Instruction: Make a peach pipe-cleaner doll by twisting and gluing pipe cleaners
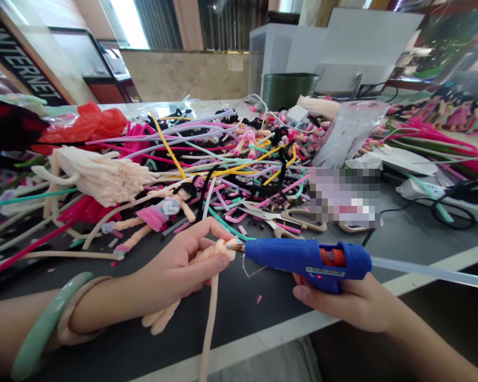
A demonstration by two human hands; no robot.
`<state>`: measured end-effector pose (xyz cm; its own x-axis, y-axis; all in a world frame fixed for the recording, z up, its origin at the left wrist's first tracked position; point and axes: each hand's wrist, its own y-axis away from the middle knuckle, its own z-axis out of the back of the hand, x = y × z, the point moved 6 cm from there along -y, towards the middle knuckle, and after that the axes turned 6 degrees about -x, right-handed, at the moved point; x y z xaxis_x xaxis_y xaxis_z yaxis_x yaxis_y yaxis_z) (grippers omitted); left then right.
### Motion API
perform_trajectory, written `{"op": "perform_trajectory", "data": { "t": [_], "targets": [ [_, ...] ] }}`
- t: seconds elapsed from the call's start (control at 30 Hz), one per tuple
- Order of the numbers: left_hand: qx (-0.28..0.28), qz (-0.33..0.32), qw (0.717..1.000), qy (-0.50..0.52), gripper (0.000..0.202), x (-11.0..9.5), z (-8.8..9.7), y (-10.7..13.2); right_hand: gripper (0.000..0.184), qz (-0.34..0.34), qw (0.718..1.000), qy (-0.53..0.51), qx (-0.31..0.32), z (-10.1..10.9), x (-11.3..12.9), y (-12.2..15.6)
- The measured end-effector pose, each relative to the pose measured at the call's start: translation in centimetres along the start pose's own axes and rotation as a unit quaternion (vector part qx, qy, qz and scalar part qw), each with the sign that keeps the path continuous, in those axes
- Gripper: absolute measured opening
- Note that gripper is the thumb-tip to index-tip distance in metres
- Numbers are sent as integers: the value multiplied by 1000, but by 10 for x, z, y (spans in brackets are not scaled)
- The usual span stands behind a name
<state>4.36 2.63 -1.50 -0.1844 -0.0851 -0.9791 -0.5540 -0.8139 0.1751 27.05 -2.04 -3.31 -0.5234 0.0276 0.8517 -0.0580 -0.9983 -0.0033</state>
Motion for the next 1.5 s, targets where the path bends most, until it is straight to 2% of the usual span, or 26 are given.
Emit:
{"op": "perform_trajectory", "data": {
  "t": [0.43,0.77,0.97,1.2,1.5],
  "targets": [
    [-3,1,1000,10,21,-1,0,0,34,3,1000,-1,-3,1,-4,-1],
    [-5,-4,1000,14,20,0,0,-1,41,7,1000,12,-12,1,-6,0],
    [0,-1,1000,15,20,-1,0,-1,33,27,999,18,34,0,-5,-4],
    [0,2,999,38,19,0,0,-2,38,26,1000,16,-2,1,-3,-2],
    [-7,5,998,55,17,0,0,-3,41,11,1000,2,0,0,-2,-3]
  ]
}}
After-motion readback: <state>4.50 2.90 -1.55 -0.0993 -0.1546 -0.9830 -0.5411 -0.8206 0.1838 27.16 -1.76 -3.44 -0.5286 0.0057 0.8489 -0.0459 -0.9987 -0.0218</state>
